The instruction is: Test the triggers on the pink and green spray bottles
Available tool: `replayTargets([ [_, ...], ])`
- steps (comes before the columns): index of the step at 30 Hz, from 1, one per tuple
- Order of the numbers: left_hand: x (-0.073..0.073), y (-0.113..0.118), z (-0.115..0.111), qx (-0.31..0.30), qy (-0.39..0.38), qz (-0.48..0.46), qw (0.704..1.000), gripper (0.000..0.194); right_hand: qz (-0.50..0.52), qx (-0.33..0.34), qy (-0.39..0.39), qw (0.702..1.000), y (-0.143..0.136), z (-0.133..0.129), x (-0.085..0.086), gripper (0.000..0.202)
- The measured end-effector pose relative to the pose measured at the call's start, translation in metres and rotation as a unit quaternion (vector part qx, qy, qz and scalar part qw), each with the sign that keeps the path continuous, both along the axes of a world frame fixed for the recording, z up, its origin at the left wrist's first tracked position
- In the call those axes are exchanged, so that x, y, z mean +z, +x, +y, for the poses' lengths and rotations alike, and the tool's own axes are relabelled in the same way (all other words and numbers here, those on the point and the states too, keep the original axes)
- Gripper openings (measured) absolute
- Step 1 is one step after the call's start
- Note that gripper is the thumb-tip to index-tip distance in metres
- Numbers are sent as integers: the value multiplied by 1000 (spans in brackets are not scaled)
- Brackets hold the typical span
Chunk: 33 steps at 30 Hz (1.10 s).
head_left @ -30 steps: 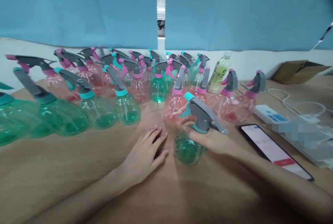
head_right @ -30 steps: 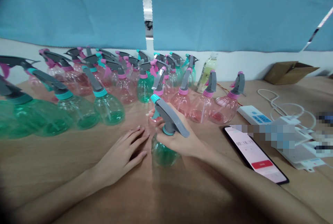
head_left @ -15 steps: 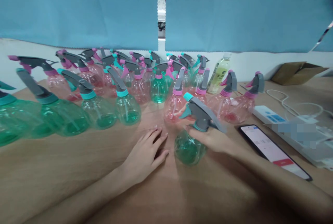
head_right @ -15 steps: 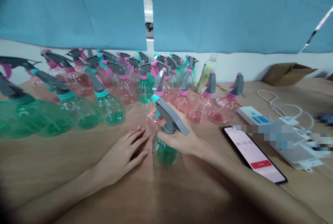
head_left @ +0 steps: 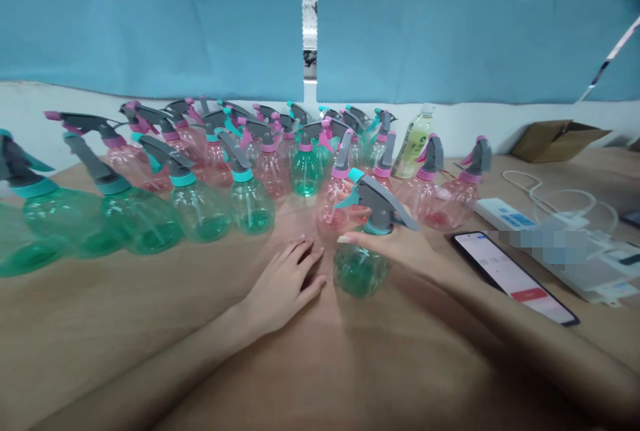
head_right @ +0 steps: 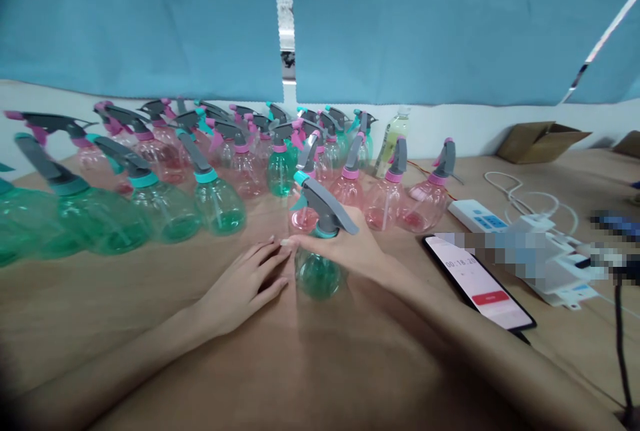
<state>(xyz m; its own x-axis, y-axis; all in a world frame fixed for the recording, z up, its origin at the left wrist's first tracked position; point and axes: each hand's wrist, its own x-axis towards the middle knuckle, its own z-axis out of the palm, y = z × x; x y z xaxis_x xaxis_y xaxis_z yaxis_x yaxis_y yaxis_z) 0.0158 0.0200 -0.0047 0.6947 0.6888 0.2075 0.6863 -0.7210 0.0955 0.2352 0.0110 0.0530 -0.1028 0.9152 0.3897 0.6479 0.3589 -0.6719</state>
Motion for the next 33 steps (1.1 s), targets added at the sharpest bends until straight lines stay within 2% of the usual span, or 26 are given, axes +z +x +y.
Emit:
replayTargets([
  [4, -2, -2, 1, -10, 14, -7, 1000, 45, -33, -17, 1, 999, 3, -5, 7, 43],
  [8, -3, -8, 2, -16, 27, -5, 1000, 45, -65, 32, 13, 997, 9, -13, 12, 52],
  [11, -3, -17, 2, -19, 29, -9, 999, 44, -94, 27, 1, 995, 17, -21, 11, 56],
  [15, -3, -34, 1, -23, 34, -12, 999, 42, -163, -26, -25, 986, 23, -27, 13, 48],
  [18, -1, -51, -1, -18, 31, -14, 999, 42, -182, -23, -15, 983, 17, -25, 19, 43],
  [22, 3, -79, -8, 8, 13, -12, 1000, 42, -165, -19, 9, 986, -10, -9, 22, 41],
  [26, 6, -100, -14, 28, 9, -16, 999, 42, -166, -20, 17, 986, -43, 20, 20, 45],
  [33, 5, -108, -17, 33, 4, -22, 999, 41, -184, -82, 41, 979, -74, 71, 12, 54],
])
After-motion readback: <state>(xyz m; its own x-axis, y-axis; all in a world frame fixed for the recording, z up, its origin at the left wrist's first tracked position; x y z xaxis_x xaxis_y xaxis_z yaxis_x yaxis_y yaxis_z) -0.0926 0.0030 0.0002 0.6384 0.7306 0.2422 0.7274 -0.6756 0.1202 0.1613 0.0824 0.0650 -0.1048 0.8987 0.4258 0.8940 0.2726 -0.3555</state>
